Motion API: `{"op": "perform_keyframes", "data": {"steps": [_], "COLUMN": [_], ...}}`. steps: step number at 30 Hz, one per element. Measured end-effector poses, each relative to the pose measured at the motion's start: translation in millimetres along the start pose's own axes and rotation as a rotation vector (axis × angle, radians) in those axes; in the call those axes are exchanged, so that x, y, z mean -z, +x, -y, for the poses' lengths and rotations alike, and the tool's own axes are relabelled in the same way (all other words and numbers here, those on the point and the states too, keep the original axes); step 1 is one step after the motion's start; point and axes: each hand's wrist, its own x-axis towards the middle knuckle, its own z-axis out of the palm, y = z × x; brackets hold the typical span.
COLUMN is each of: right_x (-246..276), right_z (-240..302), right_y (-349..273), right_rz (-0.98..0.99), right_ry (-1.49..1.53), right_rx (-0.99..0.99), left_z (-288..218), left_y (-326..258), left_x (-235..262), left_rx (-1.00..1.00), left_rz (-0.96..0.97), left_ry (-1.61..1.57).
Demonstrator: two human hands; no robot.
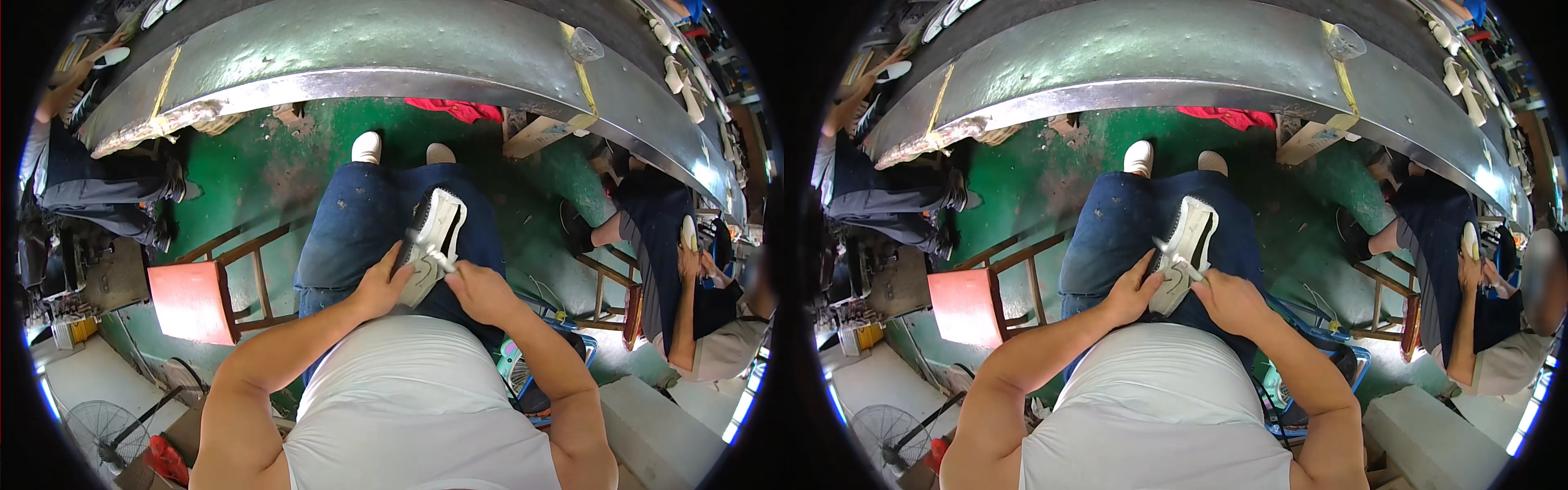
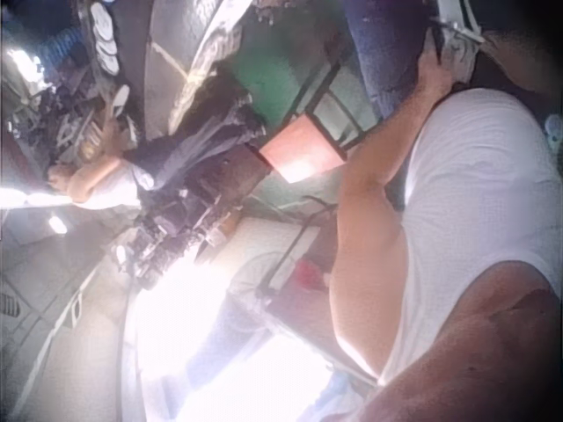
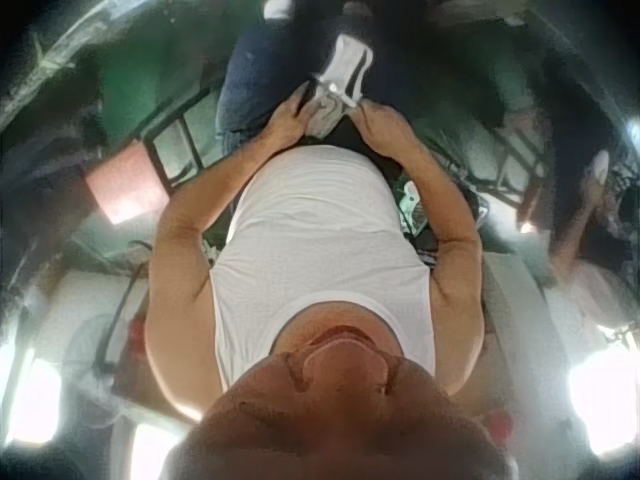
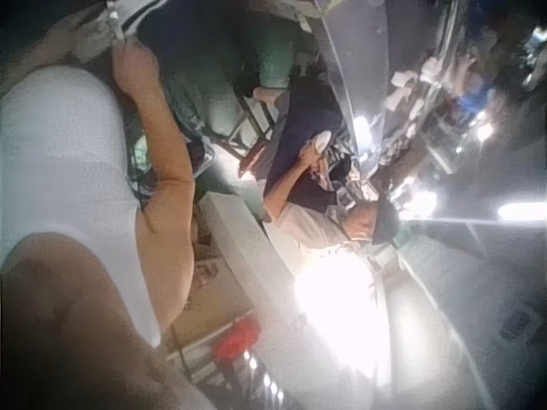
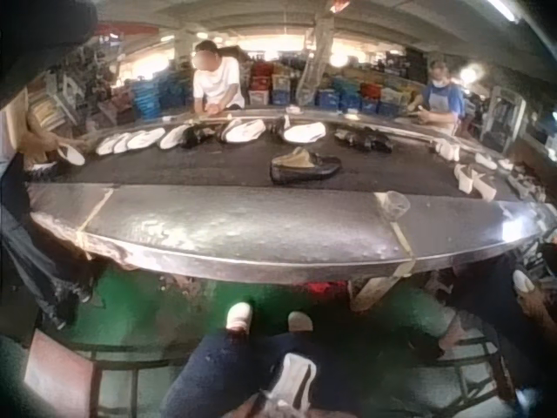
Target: Finishing and lasting shoes on a production line using pliers and a hammer.
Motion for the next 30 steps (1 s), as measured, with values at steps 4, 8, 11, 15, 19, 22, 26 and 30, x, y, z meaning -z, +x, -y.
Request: {"op": "perform_keyframes", "data": {"steps": [4, 8, 11, 15, 19, 22, 26, 30], "right_x": [9.2, 1.8, -0.5, -24.4, -39.5, -48.0, -56.0, -46.6], "right_z": [11.0, 11.0, -4.8, -43.8, -54.2, -61.5, -62.3, -57.4], "right_y": [1.1, -7.2, -6.7, -31.1, -49.2, -53.2, -52.4, -52.1], "right_rz": [0.182, 0.060, 0.141, -0.020, -0.182, -0.240, -0.314, -0.294], "right_ry": [-0.063, -0.019, -0.016, 0.453, 0.752, 0.947, 0.992, 0.815], "right_rx": [-0.126, 0.010, -0.077, -0.069, -0.115, -0.102, -0.047, -0.118], "left_z": [-1.8, -8.9, -25.8, -66.5, -111.3, -118.3, -145.5, -147.4], "left_y": [-0.3, -3.5, -7.9, -7.5, -19.2, -10.6, 31.3, 93.4], "left_x": [7.0, 13.6, 21.0, 28.2, 57.3, 72.2, 60.8, 31.6], "left_rx": [-0.038, -0.008, -0.065, 0.146, -0.111, -0.460, -0.676, -0.291], "left_rz": [0.060, 0.119, 0.176, 0.275, 0.057, -0.205, -0.176, -0.165], "left_ry": [0.019, 0.029, 0.241, 0.400, 0.616, 0.290, -0.225, -0.218]}}
